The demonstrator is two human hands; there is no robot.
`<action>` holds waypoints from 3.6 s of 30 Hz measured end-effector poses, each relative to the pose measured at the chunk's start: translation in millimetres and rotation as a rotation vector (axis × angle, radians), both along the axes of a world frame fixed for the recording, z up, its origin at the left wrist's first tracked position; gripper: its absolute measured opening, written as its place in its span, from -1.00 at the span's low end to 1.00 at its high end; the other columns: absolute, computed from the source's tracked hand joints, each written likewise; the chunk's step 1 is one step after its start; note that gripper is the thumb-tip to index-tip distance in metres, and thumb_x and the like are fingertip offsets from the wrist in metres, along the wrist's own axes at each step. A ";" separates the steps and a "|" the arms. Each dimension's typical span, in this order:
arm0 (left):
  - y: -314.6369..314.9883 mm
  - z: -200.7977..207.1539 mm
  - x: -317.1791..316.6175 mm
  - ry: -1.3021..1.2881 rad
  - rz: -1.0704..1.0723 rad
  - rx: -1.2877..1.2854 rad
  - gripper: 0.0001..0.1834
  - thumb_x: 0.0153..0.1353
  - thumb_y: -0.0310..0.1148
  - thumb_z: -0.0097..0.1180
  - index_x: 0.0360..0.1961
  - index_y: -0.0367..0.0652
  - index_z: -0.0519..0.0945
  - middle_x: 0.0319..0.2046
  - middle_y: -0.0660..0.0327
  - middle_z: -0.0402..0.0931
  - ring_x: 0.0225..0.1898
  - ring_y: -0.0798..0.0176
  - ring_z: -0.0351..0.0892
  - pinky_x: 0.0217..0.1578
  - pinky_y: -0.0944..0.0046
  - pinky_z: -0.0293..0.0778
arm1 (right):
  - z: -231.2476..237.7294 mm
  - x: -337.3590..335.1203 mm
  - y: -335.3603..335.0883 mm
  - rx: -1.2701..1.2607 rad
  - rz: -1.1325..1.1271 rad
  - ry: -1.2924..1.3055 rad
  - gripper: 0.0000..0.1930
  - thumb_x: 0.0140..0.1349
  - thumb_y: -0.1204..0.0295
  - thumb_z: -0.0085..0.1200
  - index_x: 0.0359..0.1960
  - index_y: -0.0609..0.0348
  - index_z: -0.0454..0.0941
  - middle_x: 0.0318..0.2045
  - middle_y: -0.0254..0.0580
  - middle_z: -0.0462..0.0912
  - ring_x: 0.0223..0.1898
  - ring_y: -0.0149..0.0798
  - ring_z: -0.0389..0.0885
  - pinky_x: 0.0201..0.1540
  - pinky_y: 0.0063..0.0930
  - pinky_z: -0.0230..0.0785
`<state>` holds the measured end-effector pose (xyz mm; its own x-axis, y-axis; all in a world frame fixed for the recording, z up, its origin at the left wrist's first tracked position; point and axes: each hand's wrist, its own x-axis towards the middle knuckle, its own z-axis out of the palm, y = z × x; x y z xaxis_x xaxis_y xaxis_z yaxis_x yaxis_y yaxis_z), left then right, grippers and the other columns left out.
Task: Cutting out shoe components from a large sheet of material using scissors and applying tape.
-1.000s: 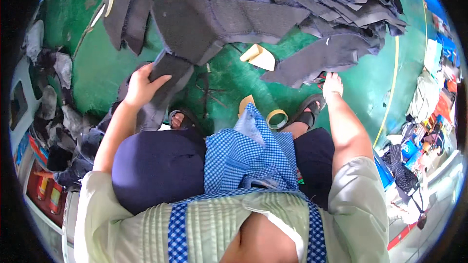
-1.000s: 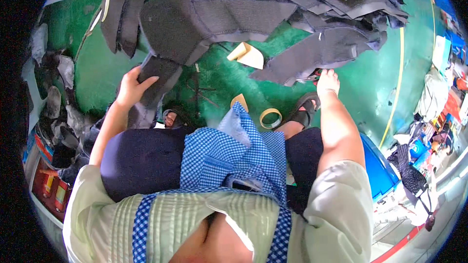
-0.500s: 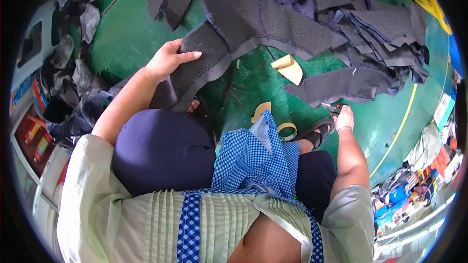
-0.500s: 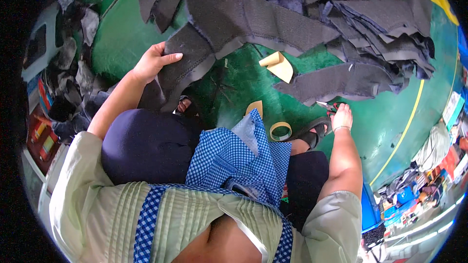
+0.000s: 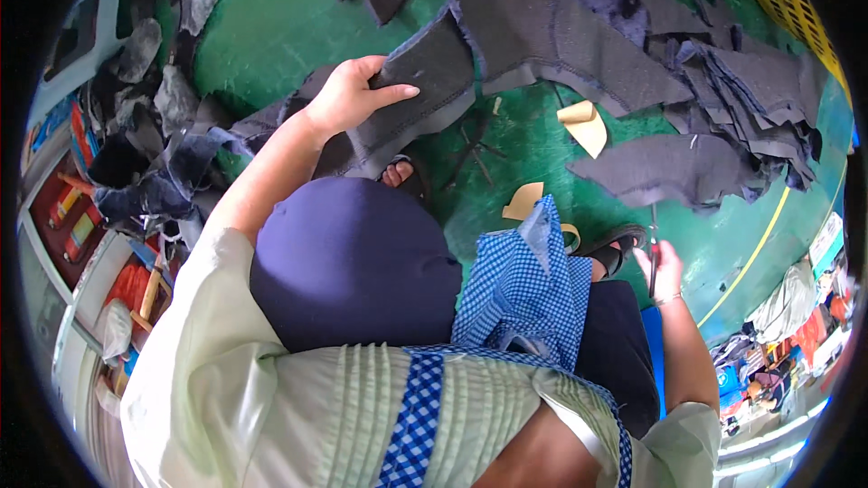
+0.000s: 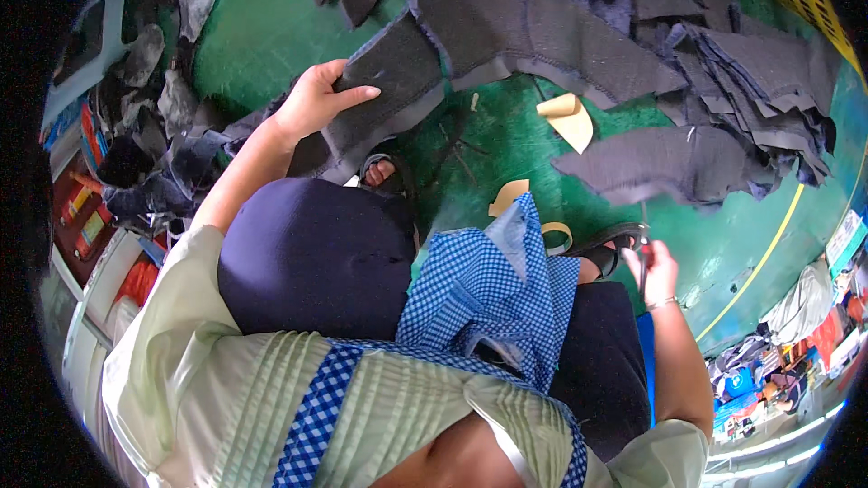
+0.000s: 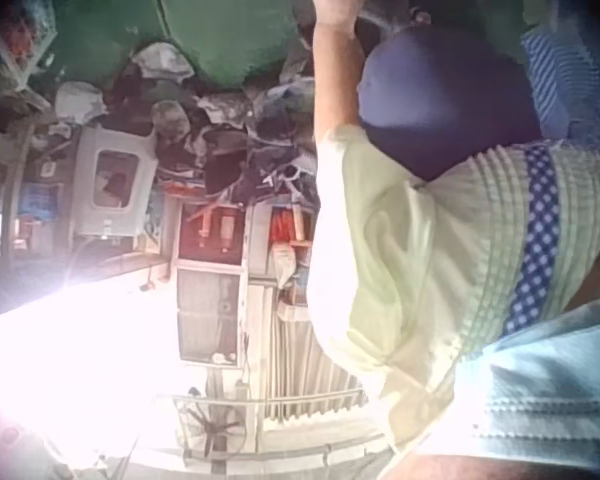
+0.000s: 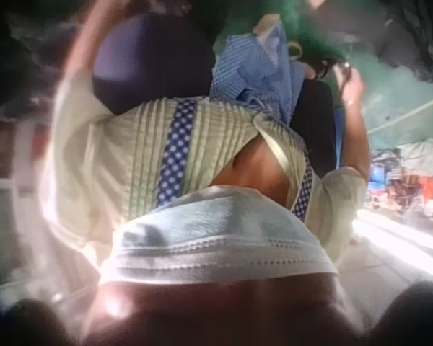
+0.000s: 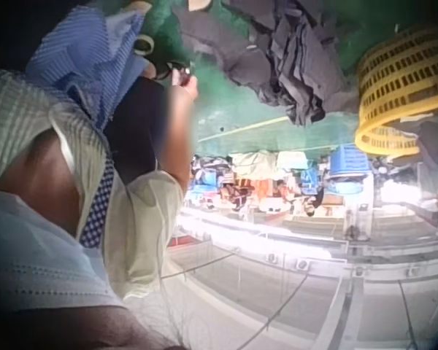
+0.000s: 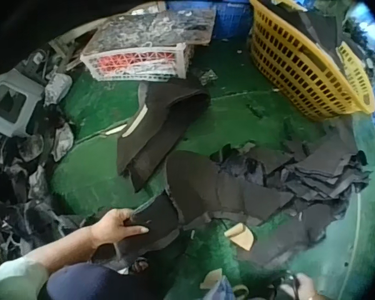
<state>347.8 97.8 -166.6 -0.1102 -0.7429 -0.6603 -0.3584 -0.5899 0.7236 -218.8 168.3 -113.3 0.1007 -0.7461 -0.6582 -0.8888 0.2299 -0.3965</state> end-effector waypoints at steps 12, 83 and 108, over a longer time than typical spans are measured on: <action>22.9 -10.5 14.7 -0.201 -0.052 -0.117 -0.56 0.00 -0.10 0.31 -0.35 -0.32 0.58 -0.50 0.06 0.54 -0.46 0.24 0.53 -0.36 0.23 0.44 | -32.4 256.4 -45.1 1.011 -0.280 -0.552 -0.46 0.15 -0.19 -0.02 -0.45 0.11 0.39 -0.60 -0.40 0.40 -0.62 -0.52 0.38 -0.57 -0.66 0.27; -38.7 74.8 -26.8 0.217 -0.080 -0.599 -0.29 -0.18 -0.32 0.43 0.01 -0.24 0.35 -0.32 0.26 0.45 -0.23 0.36 0.47 -0.21 0.34 0.40 | 41.6 369.7 -140.8 -0.117 -1.012 -0.918 -0.73 -0.04 0.56 0.24 -0.28 0.31 0.50 -0.37 -0.23 0.57 -0.46 -0.38 0.51 -0.41 -0.53 0.36; -60.2 144.2 44.9 0.137 -0.455 -0.381 -0.66 -0.01 -0.28 0.28 -0.27 -0.31 0.59 -0.47 -0.02 0.56 -0.44 0.08 0.55 -0.34 0.22 0.44 | -26.6 104.4 -241.2 -0.213 -0.785 -1.187 -0.66 0.08 0.58 0.16 -0.07 0.22 0.48 -0.10 -0.06 0.54 -0.21 -0.15 0.58 -0.11 -0.35 0.47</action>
<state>392.7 37.7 -22.4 -0.5374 -0.7824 -0.3148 -0.4028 -0.0898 0.9109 -114.5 -72.9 -139.9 0.0250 -0.9367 -0.3493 0.3113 0.3394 -0.8877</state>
